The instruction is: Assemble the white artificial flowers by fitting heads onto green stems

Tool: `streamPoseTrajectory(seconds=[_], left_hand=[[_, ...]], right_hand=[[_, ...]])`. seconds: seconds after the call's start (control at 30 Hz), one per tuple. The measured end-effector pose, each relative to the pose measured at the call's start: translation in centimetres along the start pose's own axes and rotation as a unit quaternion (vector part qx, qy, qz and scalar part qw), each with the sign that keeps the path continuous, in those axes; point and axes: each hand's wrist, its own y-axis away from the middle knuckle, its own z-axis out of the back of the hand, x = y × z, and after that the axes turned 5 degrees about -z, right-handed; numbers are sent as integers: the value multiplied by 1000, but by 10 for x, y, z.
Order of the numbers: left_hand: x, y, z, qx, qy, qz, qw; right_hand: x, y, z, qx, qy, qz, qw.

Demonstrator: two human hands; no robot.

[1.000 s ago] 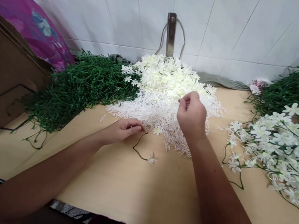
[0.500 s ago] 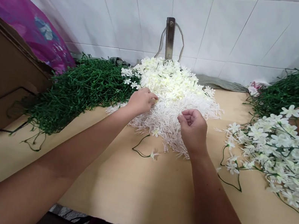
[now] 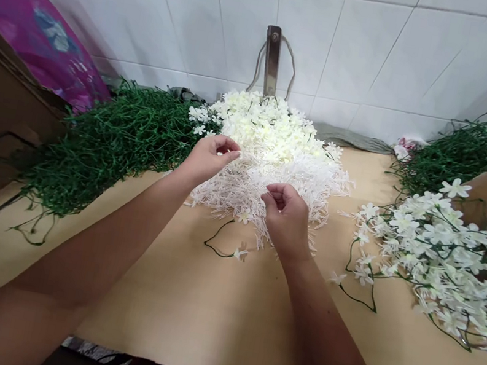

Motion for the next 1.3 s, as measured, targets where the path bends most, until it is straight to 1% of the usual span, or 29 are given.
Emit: streamPoseTrajectory(seconds=[0.03, 0.07, 0.13, 0.2, 0.27, 0.33, 0.4, 0.47, 0.53, 0.63, 0.7, 0.77, 0.83, 0.87, 1.03, 1.13, 1.3], left_hand=[[-2, 8, 1, 11, 72, 33, 997], [-4, 17, 2, 26, 141, 69, 987], [-6, 33, 2, 67, 247, 140, 957], [-7, 46, 2, 99, 320, 199, 921], [-7, 55, 1, 115, 372, 245, 888], [-5, 61, 0, 128, 410, 273, 861], [-4, 65, -3, 143, 434, 292, 841], [-3, 68, -6, 147, 445, 304, 829], [-3, 71, -8, 135, 447, 309, 829], [-2, 73, -9, 119, 444, 288, 840], [-1, 74, -8, 127, 439, 270, 847], [-1, 75, -6, 149, 435, 255, 850], [-2, 76, -3, 166, 428, 248, 853], [-2, 76, -3, 167, 423, 248, 856], [-1, 77, -6, 135, 406, 250, 868], [1, 77, -9, 133, 399, 236, 876], [1, 77, -11, 125, 391, 215, 886]], right_hand=[[2, 2, -1, 3, 9, 8, 1000], [4, 4, -3, 3, 24, 22, 999], [8, 8, -6, -4, 59, 59, 997], [12, 12, -10, -10, 90, 95, 991], [14, 15, -14, -6, 113, 121, 986], [15, 17, -17, 6, 131, 139, 982], [14, 18, -19, 11, 147, 152, 977], [12, 19, -21, 8, 166, 159, 973], [10, 18, -22, -1, 186, 164, 969], [7, 18, -24, -13, 204, 176, 963], [5, 18, -24, -15, 199, 174, 964], [5, 19, -24, -12, 188, 166, 968], [5, 19, -24, -13, 175, 159, 972], [5, 19, -24, -14, 170, 157, 973], [3, 19, -25, -23, 160, 140, 977], [2, 19, -26, -26, 151, 132, 979], [1, 20, -27, -12, 141, 113, 983]])
